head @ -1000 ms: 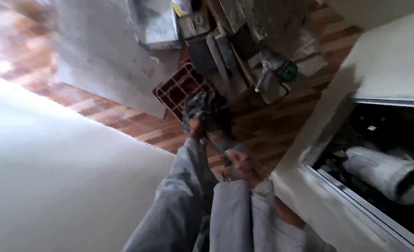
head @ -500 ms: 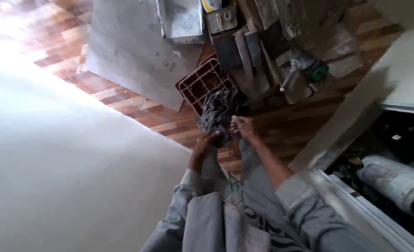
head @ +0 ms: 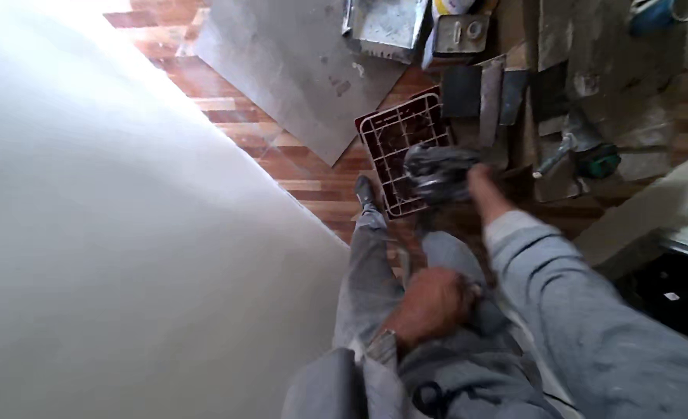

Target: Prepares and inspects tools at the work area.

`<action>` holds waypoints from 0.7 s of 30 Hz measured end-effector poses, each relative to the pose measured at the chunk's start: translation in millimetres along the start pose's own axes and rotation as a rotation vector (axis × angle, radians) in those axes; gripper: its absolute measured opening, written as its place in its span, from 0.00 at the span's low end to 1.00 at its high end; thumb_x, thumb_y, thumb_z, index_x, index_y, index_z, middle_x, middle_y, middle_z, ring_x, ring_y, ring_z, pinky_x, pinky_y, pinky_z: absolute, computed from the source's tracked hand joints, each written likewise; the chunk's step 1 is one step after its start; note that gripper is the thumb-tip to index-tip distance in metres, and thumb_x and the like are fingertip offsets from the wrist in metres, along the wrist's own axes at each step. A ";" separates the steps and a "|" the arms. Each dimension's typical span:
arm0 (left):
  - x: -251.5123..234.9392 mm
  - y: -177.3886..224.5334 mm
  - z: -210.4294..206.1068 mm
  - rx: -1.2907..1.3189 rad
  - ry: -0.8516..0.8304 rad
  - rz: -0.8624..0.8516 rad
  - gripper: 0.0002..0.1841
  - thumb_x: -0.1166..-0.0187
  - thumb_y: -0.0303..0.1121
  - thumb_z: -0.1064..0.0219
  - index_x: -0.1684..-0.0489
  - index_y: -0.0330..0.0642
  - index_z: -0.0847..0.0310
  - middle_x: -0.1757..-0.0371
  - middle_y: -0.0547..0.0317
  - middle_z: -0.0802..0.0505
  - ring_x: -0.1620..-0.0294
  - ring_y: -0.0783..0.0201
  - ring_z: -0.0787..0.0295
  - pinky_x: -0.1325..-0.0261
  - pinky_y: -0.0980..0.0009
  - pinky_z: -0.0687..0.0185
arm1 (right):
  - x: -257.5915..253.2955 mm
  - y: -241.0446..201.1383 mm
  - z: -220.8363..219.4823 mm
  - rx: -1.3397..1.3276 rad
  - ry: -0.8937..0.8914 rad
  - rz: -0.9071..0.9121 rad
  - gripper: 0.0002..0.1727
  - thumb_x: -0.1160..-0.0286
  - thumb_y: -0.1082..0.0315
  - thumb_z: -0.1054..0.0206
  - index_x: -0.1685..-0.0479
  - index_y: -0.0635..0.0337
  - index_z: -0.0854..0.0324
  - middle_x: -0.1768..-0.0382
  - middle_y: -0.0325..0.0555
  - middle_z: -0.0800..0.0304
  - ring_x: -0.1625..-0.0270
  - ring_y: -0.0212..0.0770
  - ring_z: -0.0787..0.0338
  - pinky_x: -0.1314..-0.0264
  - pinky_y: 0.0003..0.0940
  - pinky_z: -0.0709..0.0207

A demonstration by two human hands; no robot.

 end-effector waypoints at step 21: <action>55.7 18.2 119.3 0.309 0.406 -0.563 0.07 0.25 0.30 0.30 0.56 0.37 0.12 0.66 0.59 0.06 0.66 0.66 0.08 0.58 0.65 0.10 | 343.5 -169.2 199.0 -0.565 -0.298 1.126 0.11 0.14 0.61 0.35 0.60 0.57 0.13 0.70 0.37 0.12 0.68 0.28 0.14 0.59 0.28 0.16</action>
Point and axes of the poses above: each hand's wrist, its own x-axis away from the middle knuckle, its own z-axis out of the back of the hand, y = z × x, the point moved 6 cm from there along -x, towards the middle knuckle
